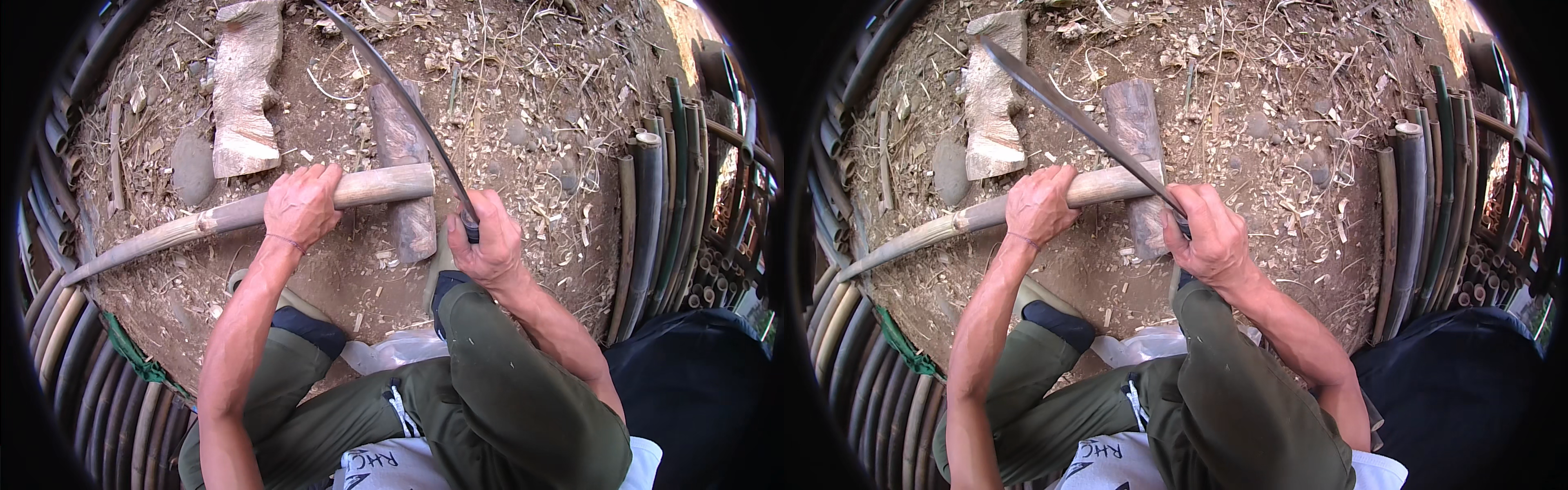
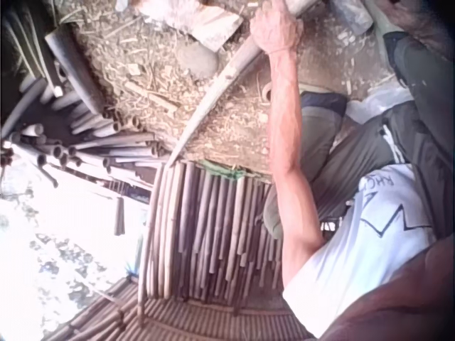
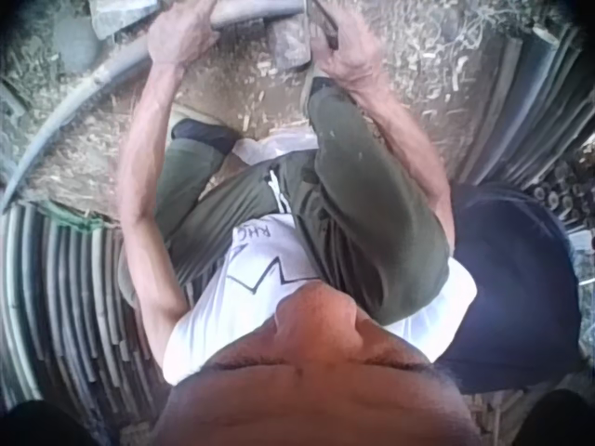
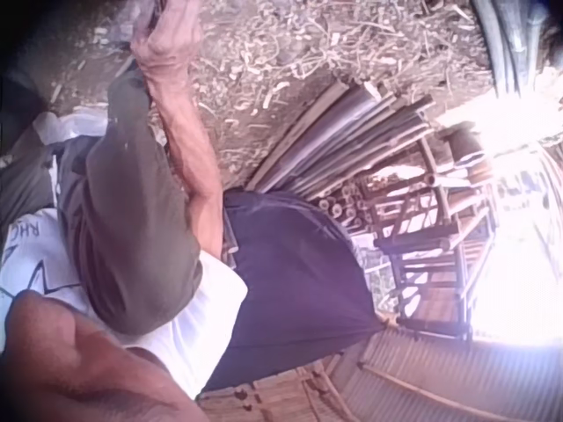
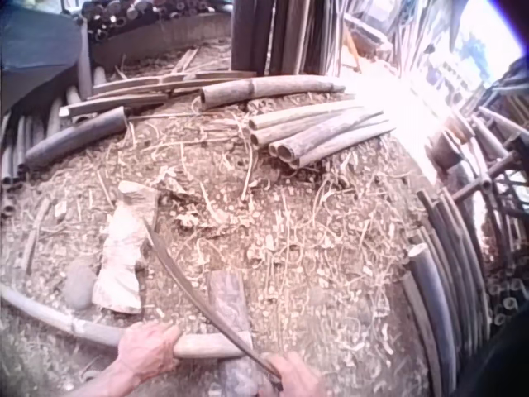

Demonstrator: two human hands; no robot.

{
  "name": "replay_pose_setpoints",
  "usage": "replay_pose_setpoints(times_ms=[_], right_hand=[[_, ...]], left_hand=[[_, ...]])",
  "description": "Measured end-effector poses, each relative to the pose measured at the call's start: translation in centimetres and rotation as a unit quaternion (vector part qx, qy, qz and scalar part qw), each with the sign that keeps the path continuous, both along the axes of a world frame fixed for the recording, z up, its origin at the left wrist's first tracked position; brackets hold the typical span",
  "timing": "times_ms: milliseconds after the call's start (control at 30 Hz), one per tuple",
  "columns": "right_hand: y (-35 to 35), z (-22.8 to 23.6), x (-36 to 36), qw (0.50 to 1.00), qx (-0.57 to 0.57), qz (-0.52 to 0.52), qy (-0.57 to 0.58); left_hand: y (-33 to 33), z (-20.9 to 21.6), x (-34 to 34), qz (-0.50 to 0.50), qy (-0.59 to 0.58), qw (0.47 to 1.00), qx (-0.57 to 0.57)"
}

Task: The person uses a machete to scrape, notch, and shape a bamboo pole against a wood block, then reaches for and handles another bamboo pole in a stack while sitting on the ground.

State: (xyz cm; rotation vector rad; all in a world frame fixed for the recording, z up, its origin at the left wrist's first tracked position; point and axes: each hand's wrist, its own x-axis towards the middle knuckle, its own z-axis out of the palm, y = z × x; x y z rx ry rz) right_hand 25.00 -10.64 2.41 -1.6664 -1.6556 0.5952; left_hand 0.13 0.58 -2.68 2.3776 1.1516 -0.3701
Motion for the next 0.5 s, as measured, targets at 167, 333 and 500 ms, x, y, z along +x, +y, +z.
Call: replay_pose_setpoints(times_ms=[167,333,500], right_hand=[[-1.2,-2.8,2.0,0.95,-0.275,0.038,-0.139],[-0.3,0.0,-0.2,0.997,-0.06,0.001,-0.041],[-1.4,-2.7,1.3,0.962,-0.238,0.03,-0.134]], left_hand=[[-0.5,-0.1,0.4,0.008,-0.028,0.998,0.047],[-1.5,-1.0,-0.2,-0.002,-0.044,0.99,0.131],[-2.2,-1.6,0.0,0.001,-0.08,0.974,0.213]])
